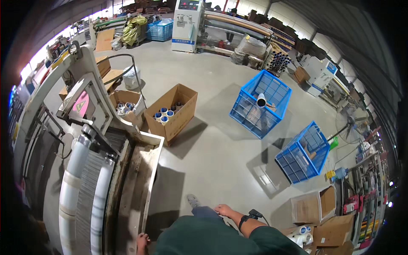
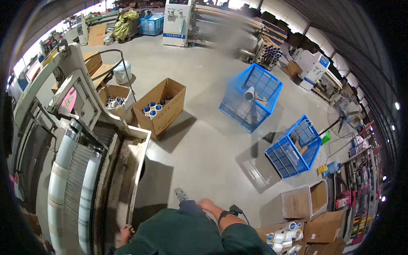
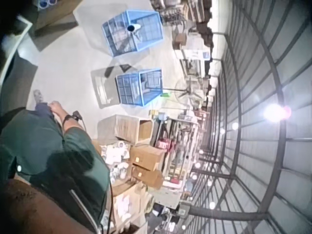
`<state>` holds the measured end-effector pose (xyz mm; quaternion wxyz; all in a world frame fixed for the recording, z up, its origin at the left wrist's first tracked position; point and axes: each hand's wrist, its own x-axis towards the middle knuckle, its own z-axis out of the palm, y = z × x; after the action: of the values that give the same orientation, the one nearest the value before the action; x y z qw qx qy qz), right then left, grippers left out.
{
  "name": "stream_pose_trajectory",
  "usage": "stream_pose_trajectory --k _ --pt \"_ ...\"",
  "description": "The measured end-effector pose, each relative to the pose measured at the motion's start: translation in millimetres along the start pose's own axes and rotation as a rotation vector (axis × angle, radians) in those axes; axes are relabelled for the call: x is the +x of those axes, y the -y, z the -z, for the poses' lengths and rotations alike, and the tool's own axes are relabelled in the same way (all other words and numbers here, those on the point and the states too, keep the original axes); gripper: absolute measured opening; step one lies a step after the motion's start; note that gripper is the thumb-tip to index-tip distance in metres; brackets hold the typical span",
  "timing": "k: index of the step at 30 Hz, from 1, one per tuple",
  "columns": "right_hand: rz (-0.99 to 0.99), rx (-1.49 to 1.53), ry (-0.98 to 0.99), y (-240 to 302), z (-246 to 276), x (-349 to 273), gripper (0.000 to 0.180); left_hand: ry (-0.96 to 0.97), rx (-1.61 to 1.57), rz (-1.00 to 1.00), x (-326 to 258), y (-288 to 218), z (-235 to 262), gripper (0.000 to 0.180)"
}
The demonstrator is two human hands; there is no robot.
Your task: The recorder organizes plastic tubes in a cardboard box after interacting with an industrial roll-winding machine.
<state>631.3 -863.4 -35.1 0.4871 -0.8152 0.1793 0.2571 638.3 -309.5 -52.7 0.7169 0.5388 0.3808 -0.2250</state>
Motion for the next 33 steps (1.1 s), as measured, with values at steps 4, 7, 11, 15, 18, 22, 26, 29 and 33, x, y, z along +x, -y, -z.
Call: stream_pose_trajectory --k 4,7,11,15,18,22,26,29,33 --pt "0.006 -0.123 0.100 25 58 45 0.038 -0.087 0.224 -0.055 -33 -16 -61 0.010" --pt "0.136 -0.203 0.149 43 93 81 0.040 -0.065 -0.039 -0.092 -38 -27 -104 0.007" --pt "0.092 -0.285 0.100 57 116 136 0.043 -0.214 0.043 -0.163 -63 -64 -176 0.007" --pt "0.107 -0.190 0.085 98 111 157 0.045 -0.303 0.089 -0.062 -64 -75 -170 0.021" --pt "0.019 -0.038 0.123 116 96 154 0.044 -0.286 0.045 0.005 -45 -70 -140 0.033" --pt "0.063 -0.171 0.205 109 80 150 0.041 -0.351 -0.062 -0.019 -36 -68 -130 0.032" --pt "0.058 -0.185 0.199 77 73 156 0.046 -0.215 -0.017 -0.077 -24 -73 -129 0.026" --pt "0.164 -0.239 0.232 100 83 140 0.040 -0.216 0.137 -0.114 -25 -78 -136 0.019" --pt "-0.130 -0.205 0.264 106 86 150 0.029 -0.234 0.150 -0.127 -22 -93 -146 0.016"
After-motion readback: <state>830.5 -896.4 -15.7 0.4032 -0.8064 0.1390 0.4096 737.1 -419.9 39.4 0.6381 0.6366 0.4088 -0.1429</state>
